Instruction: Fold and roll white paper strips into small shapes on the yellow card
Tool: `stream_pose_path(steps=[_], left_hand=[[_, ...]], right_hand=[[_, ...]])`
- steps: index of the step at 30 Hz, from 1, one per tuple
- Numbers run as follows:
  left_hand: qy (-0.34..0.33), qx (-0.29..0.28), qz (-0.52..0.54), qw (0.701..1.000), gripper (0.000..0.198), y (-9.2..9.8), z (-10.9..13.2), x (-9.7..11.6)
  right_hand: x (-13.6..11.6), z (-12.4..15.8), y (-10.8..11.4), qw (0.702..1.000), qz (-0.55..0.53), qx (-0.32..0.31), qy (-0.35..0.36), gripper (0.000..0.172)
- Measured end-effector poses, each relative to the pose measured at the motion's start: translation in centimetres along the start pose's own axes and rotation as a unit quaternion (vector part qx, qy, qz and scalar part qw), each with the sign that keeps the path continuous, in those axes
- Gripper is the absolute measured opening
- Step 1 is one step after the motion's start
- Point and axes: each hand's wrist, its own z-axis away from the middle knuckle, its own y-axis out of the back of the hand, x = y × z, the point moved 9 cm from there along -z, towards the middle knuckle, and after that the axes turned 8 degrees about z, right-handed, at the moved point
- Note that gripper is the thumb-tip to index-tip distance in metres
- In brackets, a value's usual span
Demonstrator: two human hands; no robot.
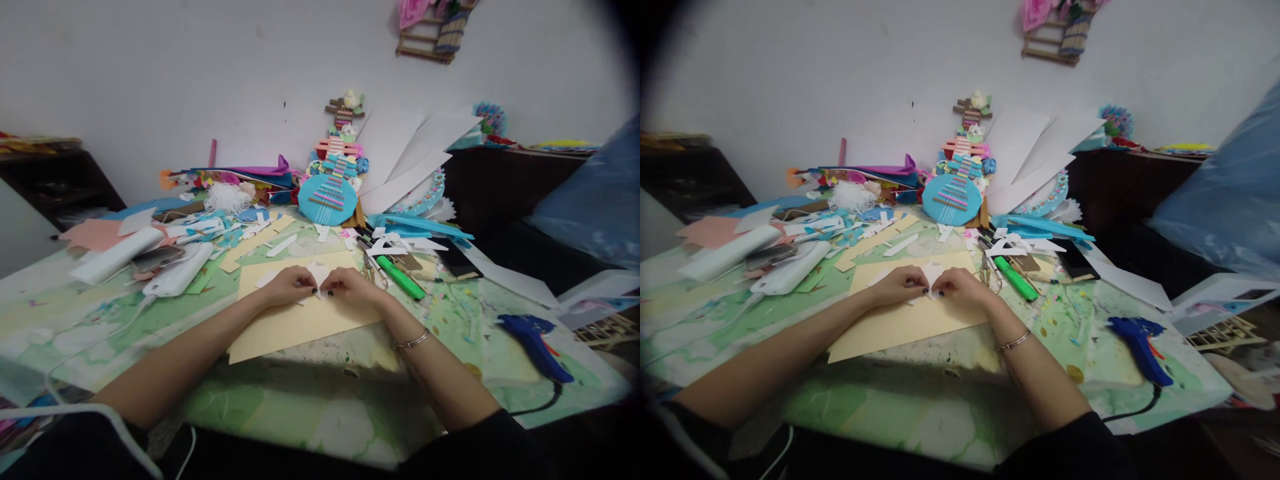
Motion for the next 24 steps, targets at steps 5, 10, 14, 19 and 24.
stream_pose_path(steps=[5,10,14,19,24], left_hand=[[0.002,0.011,-0.015,1.000,0.010,0.0,0.0,0.2],[-0.006,0.011,-0.046,0.999,0.010,-0.1,0.0,0.5],[0.004,0.017,-0.068,0.998,0.010,-0.1,0.0,0.3],[0.012,0.017,-0.093,0.995,0.011,-0.2,0.0,0.2],[0.015,0.015,-0.099,0.995,0.010,-0.3,0.0,0.2]], right_hand=[[0.9,0.2,-0.2,0.998,-0.043,0.002,-0.053,0.027],[1.1,0.3,-0.2,0.997,-0.056,0.017,-0.054,0.021],[1.3,0.2,-0.2,0.997,-0.056,0.023,-0.054,0.018],[1.6,0.1,-0.3,0.996,-0.055,0.026,-0.059,0.018],[1.6,0.0,-0.2,0.995,-0.054,0.034,-0.071,0.013]])
